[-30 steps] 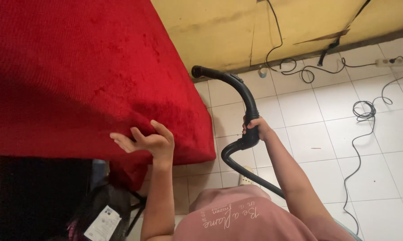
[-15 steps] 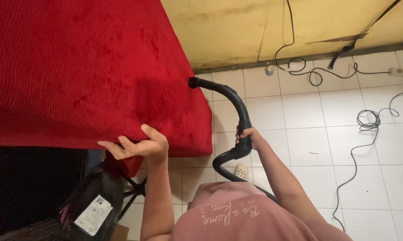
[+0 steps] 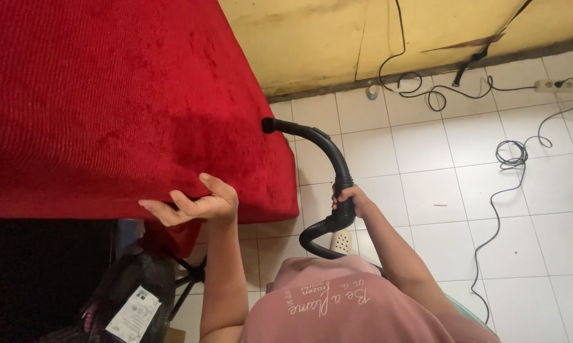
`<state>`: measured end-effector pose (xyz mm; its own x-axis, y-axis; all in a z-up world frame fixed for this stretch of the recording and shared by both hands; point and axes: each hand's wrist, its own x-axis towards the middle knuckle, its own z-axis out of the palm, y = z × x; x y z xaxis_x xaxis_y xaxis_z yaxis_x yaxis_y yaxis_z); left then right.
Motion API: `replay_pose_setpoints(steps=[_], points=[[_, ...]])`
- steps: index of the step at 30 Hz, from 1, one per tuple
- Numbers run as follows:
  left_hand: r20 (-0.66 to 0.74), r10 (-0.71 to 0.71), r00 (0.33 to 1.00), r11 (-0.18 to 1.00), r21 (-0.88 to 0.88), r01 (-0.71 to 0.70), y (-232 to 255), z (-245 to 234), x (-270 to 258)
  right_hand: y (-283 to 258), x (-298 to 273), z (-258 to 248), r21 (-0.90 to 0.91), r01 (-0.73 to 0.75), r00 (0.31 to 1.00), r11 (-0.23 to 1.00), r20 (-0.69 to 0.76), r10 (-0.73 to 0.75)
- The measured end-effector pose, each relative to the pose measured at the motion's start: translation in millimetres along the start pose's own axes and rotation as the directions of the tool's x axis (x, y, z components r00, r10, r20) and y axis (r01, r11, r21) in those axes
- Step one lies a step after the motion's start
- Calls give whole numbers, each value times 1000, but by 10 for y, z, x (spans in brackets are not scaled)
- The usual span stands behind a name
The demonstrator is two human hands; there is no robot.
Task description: The person uses a vacuum cleaner with a hose attachment to clean the side of a red upholstered object. They move the nozzle up and down along the surface, occasionally using their left hand to hold the fabric taut. The person briefly picks up a small fan from the floor and sets it back down before continuing to vacuum the same area.
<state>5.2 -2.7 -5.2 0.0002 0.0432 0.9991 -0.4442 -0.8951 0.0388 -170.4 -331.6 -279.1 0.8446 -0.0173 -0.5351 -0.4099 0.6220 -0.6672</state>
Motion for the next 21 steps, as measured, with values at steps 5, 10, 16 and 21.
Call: replay_pose_setpoints(steps=[5, 10, 16, 21], points=[[97, 54, 994, 998, 13, -55, 9, -16, 34, -18, -195, 219, 2, 6, 998, 1000, -55, -6], [155, 14, 988, 997, -80, -2, 33, 11, -72, 167, -484, 459, -1, 44, 992, 999, -121, -44], [74, 67, 995, 998, -26, -65, 220, 184, 188, 722, -925, 797, 13, 98, 973, 995, -210, -94], [-15, 33, 999, 999, -28, -33, 325, 319, 198, 1033, -1369, 1214, -194, 206, 909, 959, -325, -261]])
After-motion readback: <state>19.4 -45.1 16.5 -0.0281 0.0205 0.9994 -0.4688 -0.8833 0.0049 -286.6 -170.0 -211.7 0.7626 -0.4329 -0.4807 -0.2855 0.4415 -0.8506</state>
